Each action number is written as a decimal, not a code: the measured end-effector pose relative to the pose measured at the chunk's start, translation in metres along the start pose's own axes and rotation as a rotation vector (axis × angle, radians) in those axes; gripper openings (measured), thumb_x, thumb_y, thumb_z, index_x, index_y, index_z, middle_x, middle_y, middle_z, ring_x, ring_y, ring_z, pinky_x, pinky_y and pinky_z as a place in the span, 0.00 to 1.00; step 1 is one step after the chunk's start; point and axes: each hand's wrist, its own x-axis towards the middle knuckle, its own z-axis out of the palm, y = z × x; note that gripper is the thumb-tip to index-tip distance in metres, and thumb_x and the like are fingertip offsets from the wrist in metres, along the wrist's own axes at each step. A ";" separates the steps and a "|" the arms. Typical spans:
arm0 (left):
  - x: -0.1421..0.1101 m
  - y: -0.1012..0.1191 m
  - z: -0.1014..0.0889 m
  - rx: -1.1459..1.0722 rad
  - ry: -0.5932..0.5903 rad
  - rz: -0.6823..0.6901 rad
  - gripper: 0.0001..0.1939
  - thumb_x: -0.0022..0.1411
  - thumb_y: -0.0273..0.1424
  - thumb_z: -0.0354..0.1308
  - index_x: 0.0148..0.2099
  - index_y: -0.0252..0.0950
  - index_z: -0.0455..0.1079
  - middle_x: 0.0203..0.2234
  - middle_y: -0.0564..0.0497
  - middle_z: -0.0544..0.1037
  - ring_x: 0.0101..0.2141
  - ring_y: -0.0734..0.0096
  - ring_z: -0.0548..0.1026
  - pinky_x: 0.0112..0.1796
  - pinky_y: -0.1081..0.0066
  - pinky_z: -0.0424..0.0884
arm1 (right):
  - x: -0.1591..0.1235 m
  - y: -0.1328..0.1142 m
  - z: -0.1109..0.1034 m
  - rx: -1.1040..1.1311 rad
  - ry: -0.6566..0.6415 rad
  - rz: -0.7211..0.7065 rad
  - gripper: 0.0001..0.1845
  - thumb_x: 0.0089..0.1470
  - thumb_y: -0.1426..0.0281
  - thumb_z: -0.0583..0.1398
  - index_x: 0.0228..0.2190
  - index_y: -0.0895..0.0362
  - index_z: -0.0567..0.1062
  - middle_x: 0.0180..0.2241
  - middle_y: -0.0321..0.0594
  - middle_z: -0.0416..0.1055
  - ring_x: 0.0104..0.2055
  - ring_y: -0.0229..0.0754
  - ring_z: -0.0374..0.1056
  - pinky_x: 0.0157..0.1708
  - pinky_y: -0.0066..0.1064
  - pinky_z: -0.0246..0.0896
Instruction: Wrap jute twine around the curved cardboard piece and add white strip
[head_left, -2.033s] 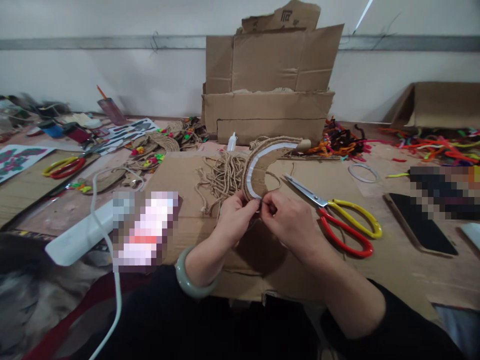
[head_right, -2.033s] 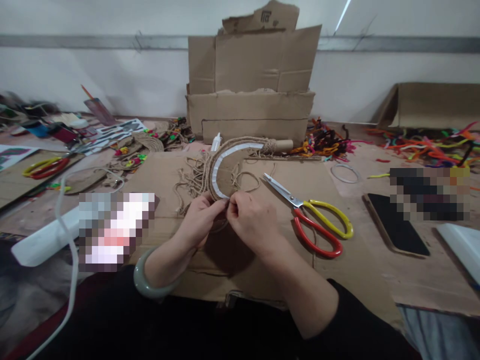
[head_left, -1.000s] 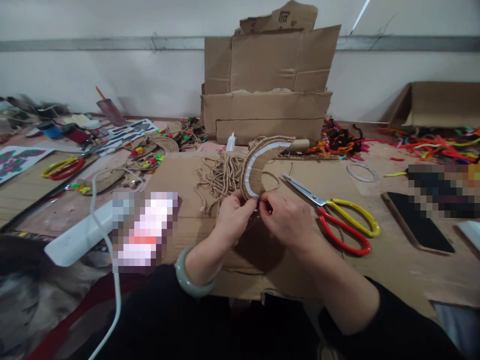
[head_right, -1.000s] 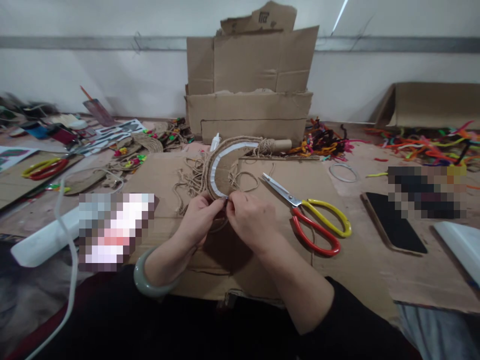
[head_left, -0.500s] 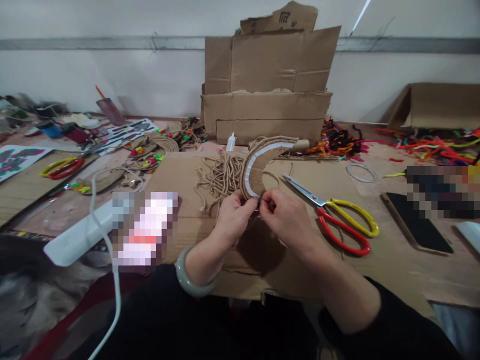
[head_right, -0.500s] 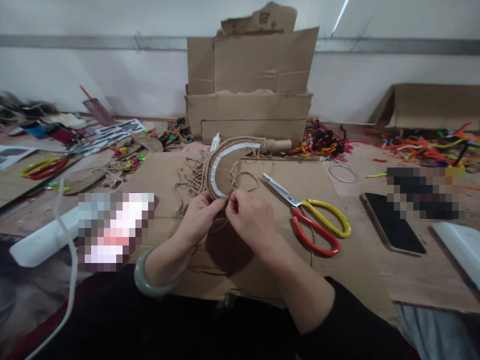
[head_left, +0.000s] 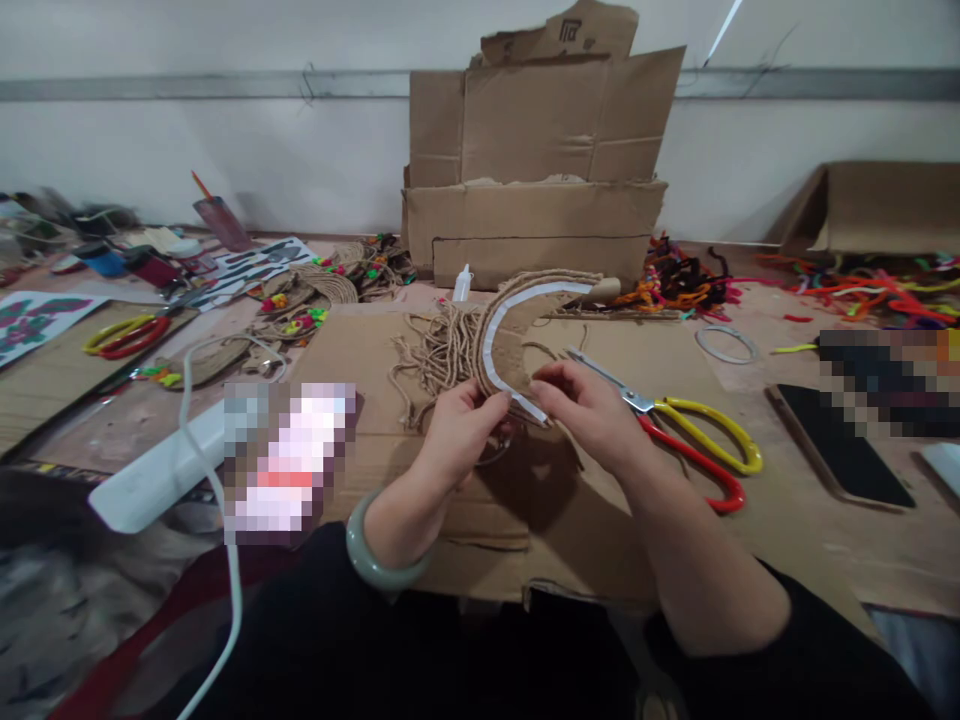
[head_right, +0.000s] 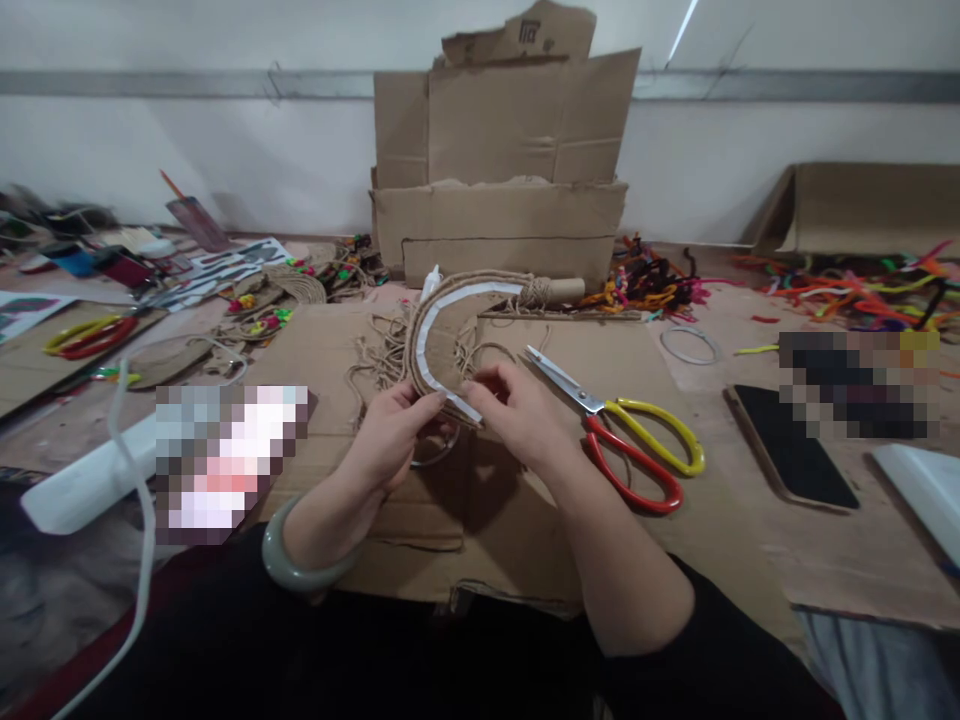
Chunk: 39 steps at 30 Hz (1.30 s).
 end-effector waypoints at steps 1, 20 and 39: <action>0.000 0.000 0.000 -0.002 -0.001 0.000 0.09 0.45 0.30 0.64 0.31 0.32 0.72 0.21 0.55 0.74 0.19 0.82 0.67 0.22 0.79 0.64 | 0.000 -0.001 0.002 0.045 -0.071 0.014 0.11 0.49 0.62 0.57 0.28 0.58 0.70 0.24 0.35 0.68 0.26 0.36 0.62 0.26 0.27 0.57; 0.001 -0.003 -0.004 0.013 -0.030 -0.044 0.04 0.45 0.28 0.60 0.27 0.33 0.69 0.17 0.57 0.70 0.18 0.82 0.65 0.22 0.79 0.61 | -0.006 -0.005 0.013 0.213 -0.180 0.036 0.08 0.49 0.66 0.54 0.23 0.56 0.66 0.20 0.29 0.60 0.22 0.32 0.54 0.22 0.25 0.50; -0.002 -0.001 -0.005 0.058 -0.012 -0.004 0.07 0.45 0.31 0.62 0.27 0.33 0.70 0.19 0.56 0.73 0.20 0.78 0.68 0.25 0.75 0.65 | -0.006 -0.011 0.011 0.224 -0.181 0.092 0.08 0.44 0.65 0.56 0.20 0.56 0.64 0.18 0.30 0.61 0.20 0.32 0.55 0.20 0.26 0.52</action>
